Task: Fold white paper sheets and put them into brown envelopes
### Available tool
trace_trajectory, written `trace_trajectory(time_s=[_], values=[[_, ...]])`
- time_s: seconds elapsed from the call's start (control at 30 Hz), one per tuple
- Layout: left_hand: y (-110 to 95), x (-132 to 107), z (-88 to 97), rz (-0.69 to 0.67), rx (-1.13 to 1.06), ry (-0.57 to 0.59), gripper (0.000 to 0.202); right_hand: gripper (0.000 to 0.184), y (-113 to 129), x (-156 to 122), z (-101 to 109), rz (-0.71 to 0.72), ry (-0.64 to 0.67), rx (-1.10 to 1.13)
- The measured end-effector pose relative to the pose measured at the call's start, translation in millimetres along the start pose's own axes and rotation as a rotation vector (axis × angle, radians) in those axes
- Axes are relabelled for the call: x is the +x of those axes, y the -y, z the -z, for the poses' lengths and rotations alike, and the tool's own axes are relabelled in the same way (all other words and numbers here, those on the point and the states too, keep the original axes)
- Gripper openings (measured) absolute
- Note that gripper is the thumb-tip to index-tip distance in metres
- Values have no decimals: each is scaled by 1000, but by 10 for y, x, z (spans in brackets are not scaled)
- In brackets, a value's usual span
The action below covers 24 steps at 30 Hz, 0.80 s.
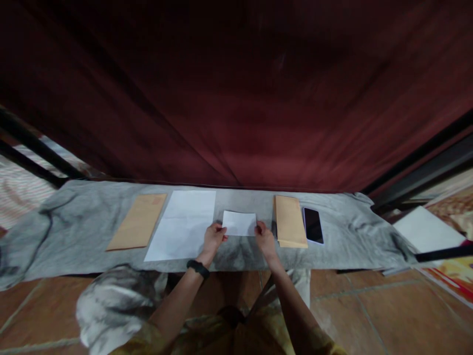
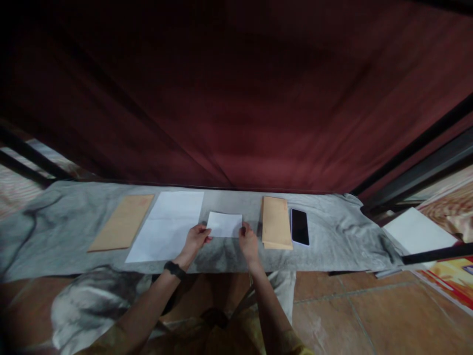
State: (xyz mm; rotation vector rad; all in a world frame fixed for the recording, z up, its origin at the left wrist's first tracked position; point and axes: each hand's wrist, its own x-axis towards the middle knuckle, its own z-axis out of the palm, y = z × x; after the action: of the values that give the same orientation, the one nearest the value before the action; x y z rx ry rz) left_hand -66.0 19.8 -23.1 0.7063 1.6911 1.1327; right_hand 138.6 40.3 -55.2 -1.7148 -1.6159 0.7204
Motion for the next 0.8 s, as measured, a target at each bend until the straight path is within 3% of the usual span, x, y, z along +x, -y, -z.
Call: trace_trajectory(time_s=[0.13,0.27,0.4,0.57,0.67,0.73,0.8], values=[[84,10,-54,24,132,12,8,41,109,-108,-79,239,-142,-252],[88,22,-63,16,253,26,9,45,259,-203,-311,455,-25,-318],[37,3,-65,2,375,34,8,48,270,-221,-446,486,10,-458],[-38,-105,-41,-26,526,18,6,51,123,-167,-350,460,-25,-533],[-70,-228,-58,-177,795,-96,21,54,69,-141,-290,480,-10,-558],[-77,-301,-124,-378,1022,-170,28,55,62,-139,-278,485,4,-567],[-65,-331,-233,-598,1129,-157,35,55,68,-144,-275,480,14,-569]])
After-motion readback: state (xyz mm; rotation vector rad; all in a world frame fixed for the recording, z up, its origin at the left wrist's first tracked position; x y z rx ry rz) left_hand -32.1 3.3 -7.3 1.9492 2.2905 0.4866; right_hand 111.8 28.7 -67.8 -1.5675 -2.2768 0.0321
